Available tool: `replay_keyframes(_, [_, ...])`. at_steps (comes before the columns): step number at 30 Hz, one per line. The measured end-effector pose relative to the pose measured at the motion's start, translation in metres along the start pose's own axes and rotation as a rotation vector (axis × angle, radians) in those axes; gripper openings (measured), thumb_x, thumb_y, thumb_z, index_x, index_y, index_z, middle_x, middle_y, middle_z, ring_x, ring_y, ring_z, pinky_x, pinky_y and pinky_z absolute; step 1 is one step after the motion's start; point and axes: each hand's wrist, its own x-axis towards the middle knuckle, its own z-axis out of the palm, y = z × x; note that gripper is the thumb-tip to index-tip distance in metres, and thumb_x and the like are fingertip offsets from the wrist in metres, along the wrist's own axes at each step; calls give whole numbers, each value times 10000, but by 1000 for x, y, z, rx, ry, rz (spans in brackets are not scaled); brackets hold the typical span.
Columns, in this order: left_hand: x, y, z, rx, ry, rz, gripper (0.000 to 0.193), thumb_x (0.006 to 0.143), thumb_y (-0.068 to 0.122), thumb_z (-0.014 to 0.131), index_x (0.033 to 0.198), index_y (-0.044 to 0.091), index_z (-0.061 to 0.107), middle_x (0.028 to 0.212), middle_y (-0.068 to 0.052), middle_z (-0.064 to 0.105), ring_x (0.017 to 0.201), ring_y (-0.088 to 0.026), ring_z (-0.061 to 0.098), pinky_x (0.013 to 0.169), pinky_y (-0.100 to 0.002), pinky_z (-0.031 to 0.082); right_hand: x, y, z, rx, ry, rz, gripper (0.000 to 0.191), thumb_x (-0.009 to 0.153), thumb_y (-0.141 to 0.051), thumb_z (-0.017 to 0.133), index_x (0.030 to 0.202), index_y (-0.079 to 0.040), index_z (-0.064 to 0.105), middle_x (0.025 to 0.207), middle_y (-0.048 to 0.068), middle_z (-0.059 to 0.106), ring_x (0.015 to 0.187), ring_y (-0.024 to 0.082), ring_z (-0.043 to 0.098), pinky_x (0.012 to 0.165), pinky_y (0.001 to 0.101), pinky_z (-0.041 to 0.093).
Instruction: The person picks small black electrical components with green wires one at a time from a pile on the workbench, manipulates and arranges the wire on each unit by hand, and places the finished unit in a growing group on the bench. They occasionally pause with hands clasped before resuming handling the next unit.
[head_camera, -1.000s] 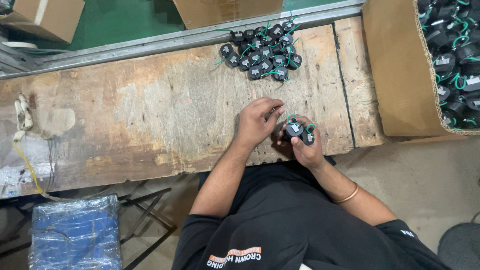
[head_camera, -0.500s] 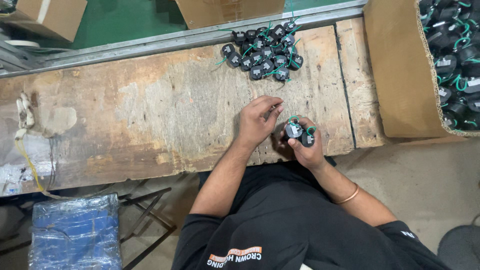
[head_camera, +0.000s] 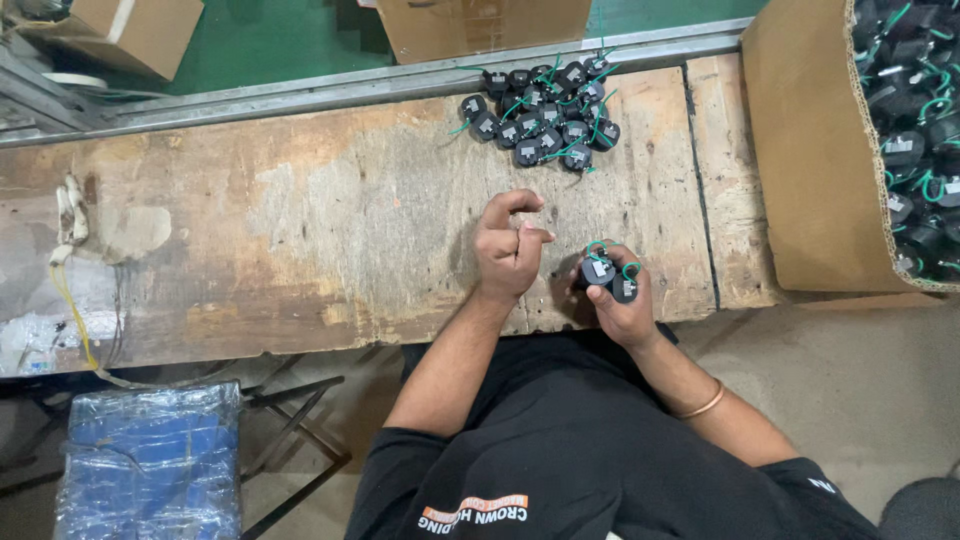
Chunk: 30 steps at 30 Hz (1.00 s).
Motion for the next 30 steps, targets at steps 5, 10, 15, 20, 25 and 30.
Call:
replay_keyframes(5, [-4,-6,1,-35,16,-26,265,824,-133,570,589,-12,550,1061,-135,716,917,-207,712,746,-287,572,-1,2,-1,20,-1,5,480,927,-250,832,1243,-14,558,1177,100,590,1103,215,628,986,365,524])
replay_keyframes(10, [3,-1,1,-1,-8,8,192,831,-107,608,675,-1,644,1179,-159,681,1004,-223,697,838,-310,586,0,-2,1,-16,2,-20,487,937,-262,819,1265,-3,571,1170,106,596,1095,213,640,996,355,533])
replay_keyframes(15, [14,10,2,232,-37,-108,167,863,58,795,1024,25,766,1436,-189,533,1193,-272,586,1017,-399,527,2,-43,1,-426,-21,-139,441,943,-227,797,1256,-33,554,1212,120,571,1020,221,686,898,355,594])
replay_keyframes(20, [23,1,5,580,-177,-108,619,869,160,805,1419,9,563,1540,-187,460,1438,-411,424,1208,-517,366,10,-139,-26,-715,131,-592,421,945,-222,777,1283,-86,566,1223,80,528,1024,177,660,820,369,629])
replay_keyframes(25, [26,-11,11,707,-347,-126,756,832,138,775,1506,-29,475,1605,-185,380,1504,-394,324,1208,-520,301,26,-225,-74,-1309,415,-486,395,955,-211,765,1271,-72,572,1211,87,542,1039,186,660,853,365,623])
replay_keyframes(30, [26,-16,9,835,-427,-140,425,828,184,798,1222,147,644,1551,-89,469,1461,-321,416,1151,-474,363,38,-237,-108,-1522,341,-132,369,966,-199,752,1259,-57,578,1198,95,555,1053,196,660,887,361,618])
